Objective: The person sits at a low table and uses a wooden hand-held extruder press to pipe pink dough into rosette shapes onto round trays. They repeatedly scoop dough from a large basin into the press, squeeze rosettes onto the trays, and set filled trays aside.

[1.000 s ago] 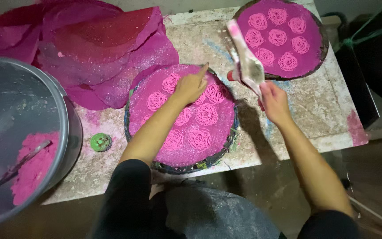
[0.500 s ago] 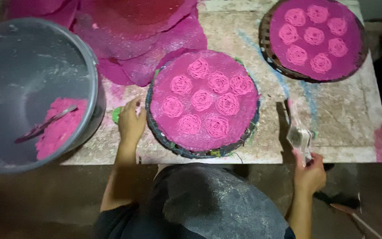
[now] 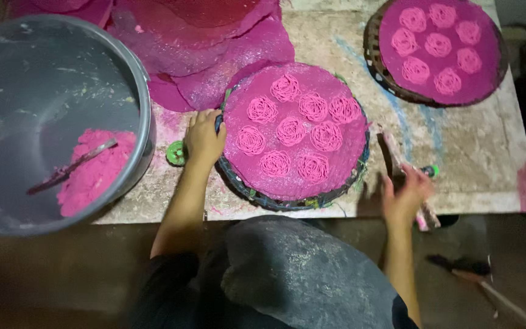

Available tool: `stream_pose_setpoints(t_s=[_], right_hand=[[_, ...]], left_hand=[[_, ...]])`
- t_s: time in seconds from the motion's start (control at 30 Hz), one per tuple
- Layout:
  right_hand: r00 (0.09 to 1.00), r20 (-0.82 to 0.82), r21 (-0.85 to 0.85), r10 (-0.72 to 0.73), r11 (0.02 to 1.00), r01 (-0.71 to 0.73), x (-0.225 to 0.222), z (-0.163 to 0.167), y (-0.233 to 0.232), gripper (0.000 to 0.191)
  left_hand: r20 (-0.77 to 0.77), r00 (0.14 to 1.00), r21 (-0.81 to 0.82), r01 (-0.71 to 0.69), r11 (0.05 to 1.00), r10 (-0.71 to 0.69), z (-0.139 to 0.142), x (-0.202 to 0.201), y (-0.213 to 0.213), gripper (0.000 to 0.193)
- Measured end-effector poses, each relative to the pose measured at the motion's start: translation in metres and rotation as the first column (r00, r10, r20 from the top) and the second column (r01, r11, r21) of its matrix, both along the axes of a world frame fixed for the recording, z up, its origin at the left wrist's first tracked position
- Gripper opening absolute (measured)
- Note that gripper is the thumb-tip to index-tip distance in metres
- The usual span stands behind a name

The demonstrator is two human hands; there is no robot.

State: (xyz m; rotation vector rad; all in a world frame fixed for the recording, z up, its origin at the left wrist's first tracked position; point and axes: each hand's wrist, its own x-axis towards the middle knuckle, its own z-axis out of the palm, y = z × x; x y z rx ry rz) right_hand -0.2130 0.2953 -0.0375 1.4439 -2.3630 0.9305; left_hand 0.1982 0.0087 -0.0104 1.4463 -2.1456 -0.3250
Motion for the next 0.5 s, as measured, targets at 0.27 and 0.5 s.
stream_pose_setpoints(t_s=[0.27, 0.5], right_hand=[[0.992, 0.122, 0.141, -0.031, 0.990, 0.013, 0.074, 0.039, -0.052, 0.017], [0.942, 0.101, 0.299, -0.320, 0.913, 0.278, 0.102, 0.065, -0.084, 0.028]], left_hand=[[0.044, 0.998, 0.097, 0.038, 0.995, -0.042, 0.021, -0.001, -0.002, 0.032], [-0.107, 0.978, -0.024, 0.176, 0.984, -0.178, 0.031, 0.008, 0.004, 0.019]])
